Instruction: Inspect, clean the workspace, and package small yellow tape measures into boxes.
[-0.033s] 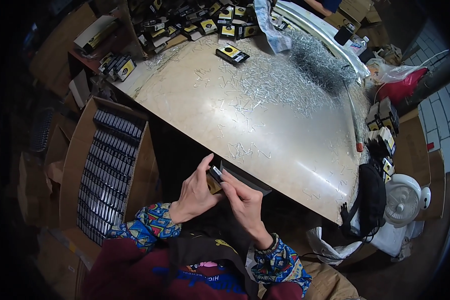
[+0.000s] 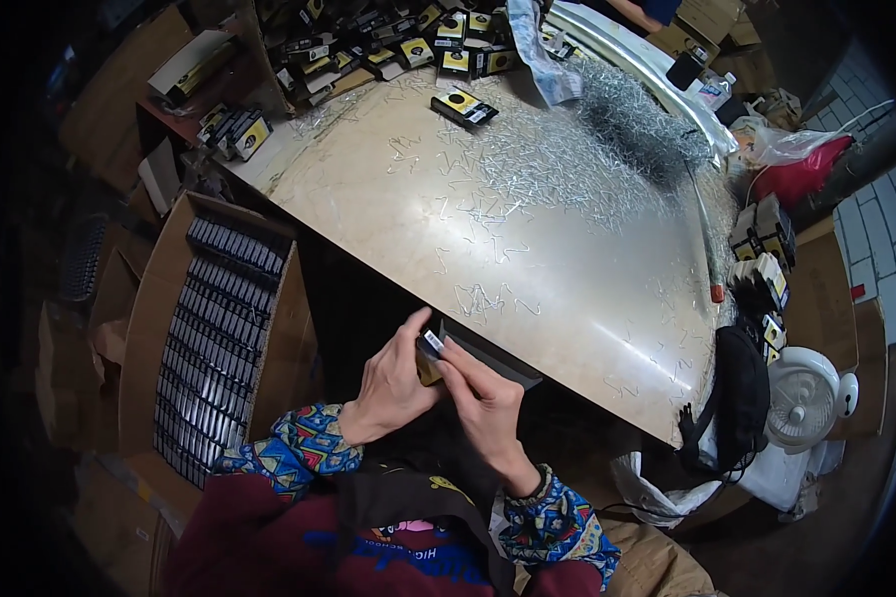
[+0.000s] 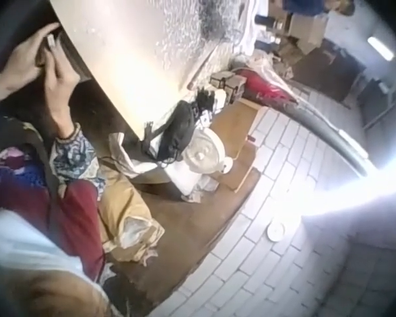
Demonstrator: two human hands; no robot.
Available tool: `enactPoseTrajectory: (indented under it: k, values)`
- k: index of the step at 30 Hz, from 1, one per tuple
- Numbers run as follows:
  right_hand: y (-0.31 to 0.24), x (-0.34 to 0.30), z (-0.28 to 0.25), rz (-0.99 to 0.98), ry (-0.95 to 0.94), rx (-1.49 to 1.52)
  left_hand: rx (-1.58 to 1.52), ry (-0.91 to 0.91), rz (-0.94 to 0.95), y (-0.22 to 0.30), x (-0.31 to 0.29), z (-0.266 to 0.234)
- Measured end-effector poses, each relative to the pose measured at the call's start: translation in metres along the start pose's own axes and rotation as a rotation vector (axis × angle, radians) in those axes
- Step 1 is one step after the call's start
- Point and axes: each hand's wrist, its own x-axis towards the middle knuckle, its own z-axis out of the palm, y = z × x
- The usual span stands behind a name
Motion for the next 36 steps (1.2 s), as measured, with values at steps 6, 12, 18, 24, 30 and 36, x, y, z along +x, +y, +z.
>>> enactPoseTrajectory:
  k: [6, 12, 18, 24, 30, 36]
  values:
    - [-0.007, 0.0, 0.007, 0.034, 0.138, 0.033, 0.015, -0.028, -0.026, 0.003, -0.002, -0.002]
    - [-0.006, 0.005, 0.005, 0.057, 0.108, 0.015, 0.028, -0.025, 0.002, -0.002, 0.0, 0.001]
    - [-0.005, 0.005, 0.004, -0.341, 0.046, -0.372, 0.011, -0.057, -0.062, -0.004, 0.005, 0.005]
    - [0.018, 0.023, -0.099, -0.392, 0.425, -0.678, 0.083, -0.065, 0.195, 0.029, 0.04, 0.002]
    - [0.022, 0.049, -0.055, -0.149, 0.331, -0.121, -0.291, -0.052, 0.127, 0.015, 0.083, 0.051]
    - [0.021, 0.062, -0.053, -0.221, 0.167, -0.39, 0.395, 0.267, 0.246, -0.081, 0.152, -0.089]
